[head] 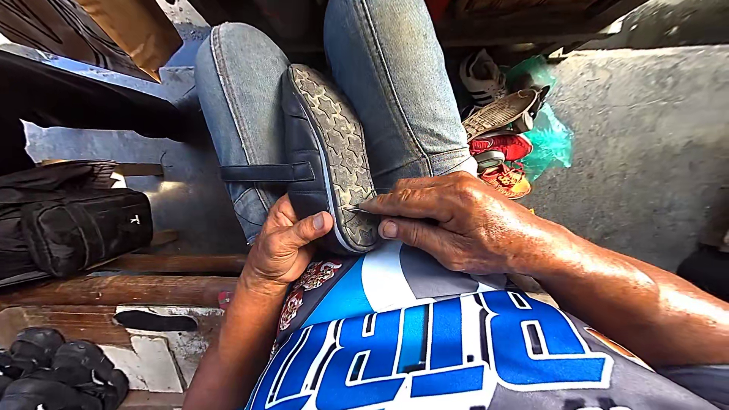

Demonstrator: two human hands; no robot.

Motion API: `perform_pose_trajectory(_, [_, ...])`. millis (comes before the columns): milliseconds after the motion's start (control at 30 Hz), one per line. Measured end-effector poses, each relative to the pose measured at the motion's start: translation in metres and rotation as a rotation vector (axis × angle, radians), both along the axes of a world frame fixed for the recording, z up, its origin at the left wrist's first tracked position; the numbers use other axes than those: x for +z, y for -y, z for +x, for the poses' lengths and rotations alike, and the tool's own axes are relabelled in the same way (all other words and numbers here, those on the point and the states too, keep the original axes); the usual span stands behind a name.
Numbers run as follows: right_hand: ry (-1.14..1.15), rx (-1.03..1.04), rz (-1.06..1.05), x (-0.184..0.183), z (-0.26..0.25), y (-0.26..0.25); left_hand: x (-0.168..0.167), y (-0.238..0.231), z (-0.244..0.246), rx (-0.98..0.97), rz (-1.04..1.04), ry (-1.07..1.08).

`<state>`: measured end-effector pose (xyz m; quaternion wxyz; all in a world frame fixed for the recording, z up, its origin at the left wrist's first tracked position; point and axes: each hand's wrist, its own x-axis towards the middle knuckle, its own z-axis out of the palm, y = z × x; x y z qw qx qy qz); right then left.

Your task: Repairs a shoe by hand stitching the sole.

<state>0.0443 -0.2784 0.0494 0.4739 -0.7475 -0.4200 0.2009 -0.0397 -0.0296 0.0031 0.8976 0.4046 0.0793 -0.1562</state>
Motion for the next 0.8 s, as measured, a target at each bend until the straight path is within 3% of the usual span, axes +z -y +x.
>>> perform_pose_trajectory(800, [0.012,0.042,-0.090,0.0079,0.0028,0.0066,0.0011,0.0069,-0.0010,-0.004,0.131,0.077])
